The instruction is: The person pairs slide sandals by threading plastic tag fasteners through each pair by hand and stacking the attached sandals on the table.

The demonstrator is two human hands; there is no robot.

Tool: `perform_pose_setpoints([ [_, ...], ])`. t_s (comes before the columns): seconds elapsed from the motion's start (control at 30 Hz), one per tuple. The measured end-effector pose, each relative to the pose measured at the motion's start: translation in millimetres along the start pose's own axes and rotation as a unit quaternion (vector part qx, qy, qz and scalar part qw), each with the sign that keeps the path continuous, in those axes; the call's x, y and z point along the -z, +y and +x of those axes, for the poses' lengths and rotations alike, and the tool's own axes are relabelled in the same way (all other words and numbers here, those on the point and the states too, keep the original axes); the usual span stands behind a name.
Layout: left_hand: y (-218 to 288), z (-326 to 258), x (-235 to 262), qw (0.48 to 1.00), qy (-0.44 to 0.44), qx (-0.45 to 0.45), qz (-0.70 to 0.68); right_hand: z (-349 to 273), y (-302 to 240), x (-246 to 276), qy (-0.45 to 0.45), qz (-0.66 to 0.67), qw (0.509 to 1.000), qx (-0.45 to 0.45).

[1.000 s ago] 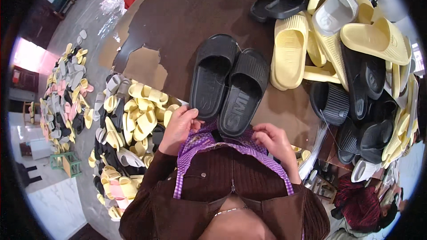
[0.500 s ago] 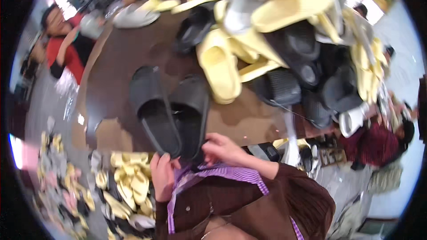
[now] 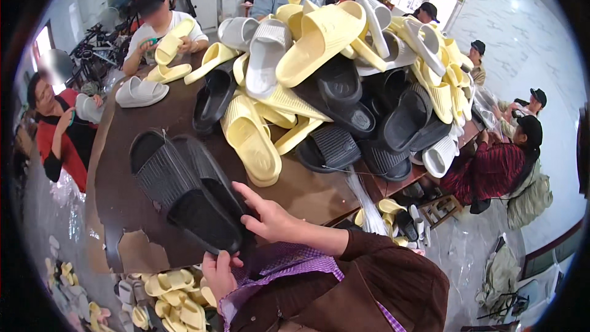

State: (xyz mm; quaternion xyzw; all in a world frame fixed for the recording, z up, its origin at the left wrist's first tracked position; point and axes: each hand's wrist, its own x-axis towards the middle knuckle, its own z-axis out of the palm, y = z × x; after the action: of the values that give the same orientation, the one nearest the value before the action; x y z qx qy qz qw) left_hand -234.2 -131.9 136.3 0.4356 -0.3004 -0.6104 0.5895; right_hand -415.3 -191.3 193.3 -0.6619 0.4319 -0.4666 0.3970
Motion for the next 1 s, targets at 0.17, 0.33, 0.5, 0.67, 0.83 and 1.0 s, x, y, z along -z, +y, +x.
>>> perform_pose_setpoints([
  [0.17, 8.8, 9.2, -13.7, 1.0, -0.019, -0.008, 0.017, 5.6, 9.9, 9.5, -0.018, 0.001, 0.999, 0.028],
  [0.33, 15.0, 11.5, -22.8, 0.999, -0.038, -0.02, 0.016, 5.5, 21.4, 12.4, -0.033, 0.053, 0.998, -0.031],
  [0.5, 13.7, 17.0, -34.5, 0.997, -0.028, -0.06, 0.033, 4.3, 37.5, 9.1, -0.015, 0.076, 0.996, -0.037],
  [0.67, 4.2, 15.2, -31.0, 0.993, -0.028, -0.081, 0.084, 0.9, 42.4, -3.3, 0.011, 0.064, 0.996, -0.064],
  [0.83, 2.6, 9.9, -33.0, 0.983, -0.034, -0.098, 0.149, 7.7, 25.3, 6.3, 0.0, 0.102, 0.991, -0.088],
  [1.0, -17.0, 24.1, -5.7, 0.967, -0.063, -0.139, 0.205, 21.9, -8.4, 58.7, 0.015, 0.093, 0.995, -0.019],
])
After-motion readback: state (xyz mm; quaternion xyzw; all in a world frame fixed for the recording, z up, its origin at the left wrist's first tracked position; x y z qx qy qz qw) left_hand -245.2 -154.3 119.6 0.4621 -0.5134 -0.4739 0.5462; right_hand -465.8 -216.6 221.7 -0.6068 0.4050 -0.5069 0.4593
